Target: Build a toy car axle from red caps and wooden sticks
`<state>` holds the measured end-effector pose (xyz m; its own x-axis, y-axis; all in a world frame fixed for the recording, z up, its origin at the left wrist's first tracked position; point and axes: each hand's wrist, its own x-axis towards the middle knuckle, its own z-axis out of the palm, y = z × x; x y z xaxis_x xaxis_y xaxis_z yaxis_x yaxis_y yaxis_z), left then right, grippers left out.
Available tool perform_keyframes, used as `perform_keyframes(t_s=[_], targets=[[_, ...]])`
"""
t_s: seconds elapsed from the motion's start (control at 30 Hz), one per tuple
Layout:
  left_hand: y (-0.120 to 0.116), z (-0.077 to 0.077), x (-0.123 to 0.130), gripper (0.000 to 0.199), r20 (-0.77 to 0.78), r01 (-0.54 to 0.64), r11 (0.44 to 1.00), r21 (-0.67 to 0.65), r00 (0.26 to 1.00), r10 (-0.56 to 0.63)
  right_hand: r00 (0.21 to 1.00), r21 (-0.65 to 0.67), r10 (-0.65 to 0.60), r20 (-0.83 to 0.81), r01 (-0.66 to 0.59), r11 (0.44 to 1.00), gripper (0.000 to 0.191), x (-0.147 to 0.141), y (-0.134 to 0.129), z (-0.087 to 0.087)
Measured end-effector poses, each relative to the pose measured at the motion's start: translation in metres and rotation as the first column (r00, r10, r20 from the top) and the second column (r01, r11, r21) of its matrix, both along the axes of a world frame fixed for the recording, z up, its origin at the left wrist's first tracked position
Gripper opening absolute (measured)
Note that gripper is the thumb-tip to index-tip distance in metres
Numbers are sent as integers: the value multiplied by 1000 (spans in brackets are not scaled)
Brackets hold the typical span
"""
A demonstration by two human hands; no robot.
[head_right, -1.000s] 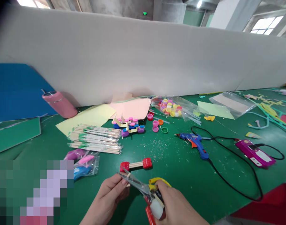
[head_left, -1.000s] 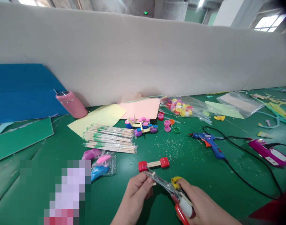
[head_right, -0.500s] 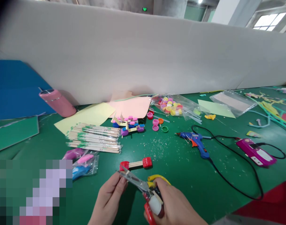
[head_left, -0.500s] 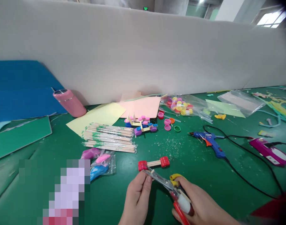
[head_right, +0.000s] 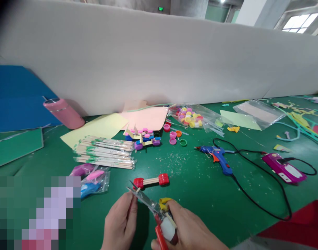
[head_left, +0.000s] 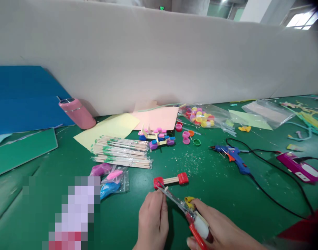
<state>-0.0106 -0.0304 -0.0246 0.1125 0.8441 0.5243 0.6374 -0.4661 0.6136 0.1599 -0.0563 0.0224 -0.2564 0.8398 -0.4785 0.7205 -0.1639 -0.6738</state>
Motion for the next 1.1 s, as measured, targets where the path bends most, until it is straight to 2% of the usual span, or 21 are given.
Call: perform_keyframes(t_s=[0.17,0.27,0.33,0.4,0.47,0.53,0.63,0.7,0.77,0.83,0.9,0.93,1.0,1.1], targets=[[-3,-4,-3,21,-78,3,1000,-12,997,-4,999,39,-28,40,26,999,22,-1,-2,-16],[-4,-4,-2,21,-72,3,1000,-14,997,-3,999,77,-16,51,12,997,21,-1,-2,-24],[-3,-2,-1,21,-18,3,999,-34,1000,-4,999,80,-24,39,21,997,21,-2,-1,-22],[-2,2,-1,20,76,25,992,-126,997,-15,998,66,-49,44,46,997,20,-2,1,-14],[-1,5,-1,19,203,75,963,-260,979,-21,997,55,-63,45,61,997,22,-2,3,-4],[0,7,-2,19,344,152,910,-385,939,-12,998,50,-55,43,53,997,24,0,5,3],[2,6,-3,21,560,305,811,-499,828,34,998,68,-29,47,26,997,27,6,5,5],[4,5,-2,25,711,441,728,-525,698,89,999,88,-12,38,8,996,29,10,4,2],[5,6,-1,27,843,606,628,-489,512,162,1000,104,5,17,-6,995,28,14,3,-2],[6,8,1,26,911,745,524,-412,335,241,1000,118,24,2,-24,993,25,17,3,-5],[7,9,2,24,924,815,454,-360,246,293,999,128,41,4,-41,991,19,19,2,-8],[7,9,2,24,923,825,439,-357,238,303,999,128,42,15,-43,991,15,19,3,-10],[6,8,3,25,913,799,454,-395,284,293,998,123,31,46,-36,992,10,19,3,-13],[4,5,5,27,859,664,553,-504,451,242,996,117,-1,84,-9,993,13,19,3,-16]])
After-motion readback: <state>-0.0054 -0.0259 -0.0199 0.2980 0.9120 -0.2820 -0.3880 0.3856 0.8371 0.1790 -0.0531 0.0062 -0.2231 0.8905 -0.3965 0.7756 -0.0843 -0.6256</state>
